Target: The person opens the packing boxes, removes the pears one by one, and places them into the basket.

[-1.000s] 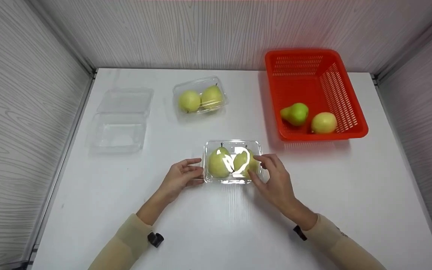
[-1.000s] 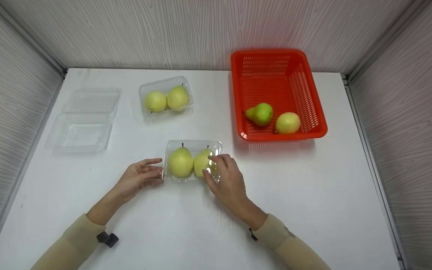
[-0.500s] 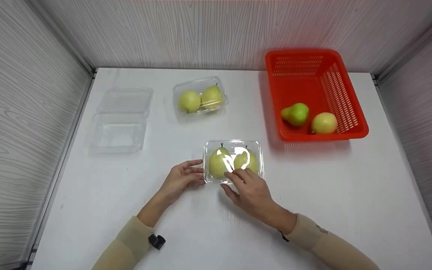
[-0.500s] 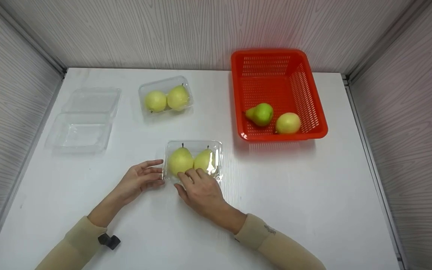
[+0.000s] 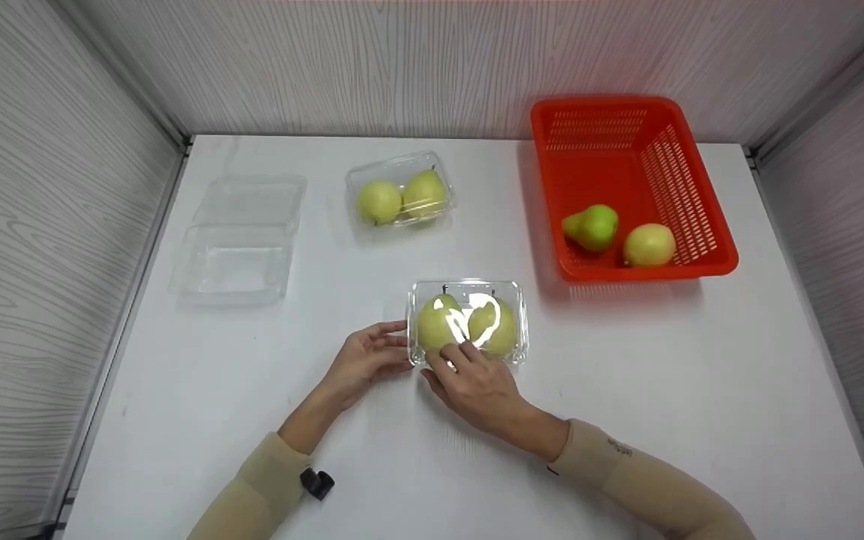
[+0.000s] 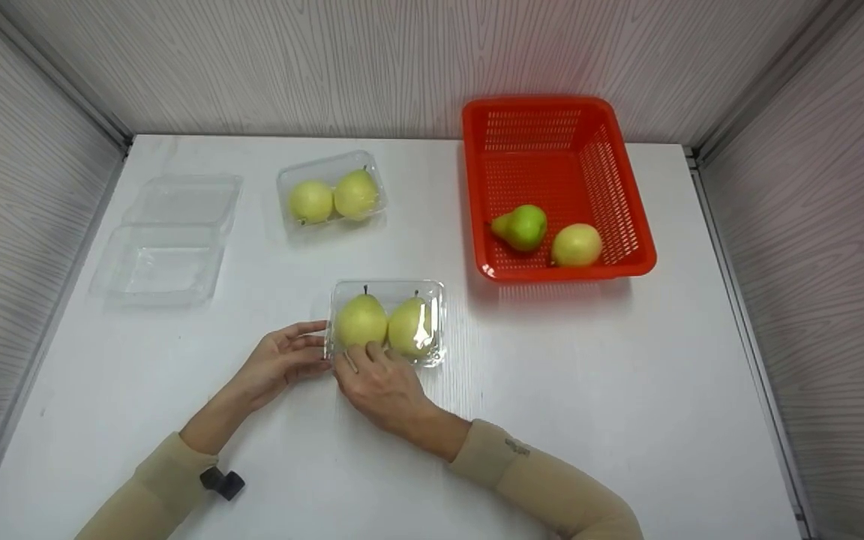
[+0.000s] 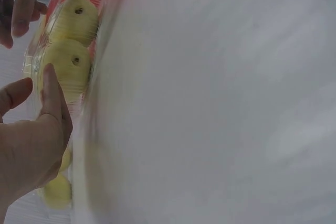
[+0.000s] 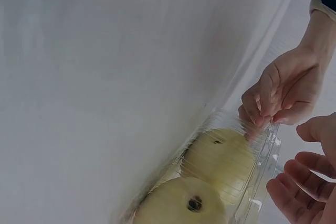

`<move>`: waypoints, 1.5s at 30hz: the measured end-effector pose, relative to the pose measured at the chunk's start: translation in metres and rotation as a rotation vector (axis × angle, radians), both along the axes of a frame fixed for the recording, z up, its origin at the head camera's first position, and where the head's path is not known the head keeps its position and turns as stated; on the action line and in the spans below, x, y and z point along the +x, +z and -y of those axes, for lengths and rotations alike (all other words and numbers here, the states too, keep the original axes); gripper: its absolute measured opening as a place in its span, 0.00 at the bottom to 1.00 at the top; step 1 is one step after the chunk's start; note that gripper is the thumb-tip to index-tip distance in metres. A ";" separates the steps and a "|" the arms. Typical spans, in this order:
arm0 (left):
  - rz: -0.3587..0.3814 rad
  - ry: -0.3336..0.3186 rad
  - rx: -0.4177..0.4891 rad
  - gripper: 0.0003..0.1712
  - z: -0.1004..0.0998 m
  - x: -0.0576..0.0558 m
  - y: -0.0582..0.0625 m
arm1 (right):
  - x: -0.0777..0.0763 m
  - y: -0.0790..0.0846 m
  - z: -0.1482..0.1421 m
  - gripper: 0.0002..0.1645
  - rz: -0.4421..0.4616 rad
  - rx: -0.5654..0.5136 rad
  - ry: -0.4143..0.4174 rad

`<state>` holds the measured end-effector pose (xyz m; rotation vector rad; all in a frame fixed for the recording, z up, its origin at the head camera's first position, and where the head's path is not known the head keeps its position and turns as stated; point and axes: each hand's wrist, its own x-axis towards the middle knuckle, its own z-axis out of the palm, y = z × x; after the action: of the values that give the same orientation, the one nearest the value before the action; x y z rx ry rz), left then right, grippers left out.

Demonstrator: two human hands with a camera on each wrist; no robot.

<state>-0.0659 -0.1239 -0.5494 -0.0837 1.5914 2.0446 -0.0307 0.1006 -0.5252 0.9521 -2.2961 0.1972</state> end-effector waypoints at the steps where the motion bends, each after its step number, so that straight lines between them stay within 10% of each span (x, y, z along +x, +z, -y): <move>1: -0.003 -0.002 0.001 0.34 0.000 0.000 0.000 | -0.001 -0.001 0.001 0.20 -0.006 0.002 -0.002; 18: -0.024 -0.007 0.030 0.34 -0.002 -0.002 -0.006 | -0.002 -0.012 0.011 0.07 -0.176 0.161 -0.010; 45: 0.018 0.009 0.015 0.32 -0.004 -0.004 -0.009 | -0.019 -0.020 0.017 0.26 -0.381 0.317 0.108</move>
<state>-0.0704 -0.1198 -0.5583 -0.1038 1.5678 2.0565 -0.0498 0.0837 -0.5449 1.1600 -1.9558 -0.2905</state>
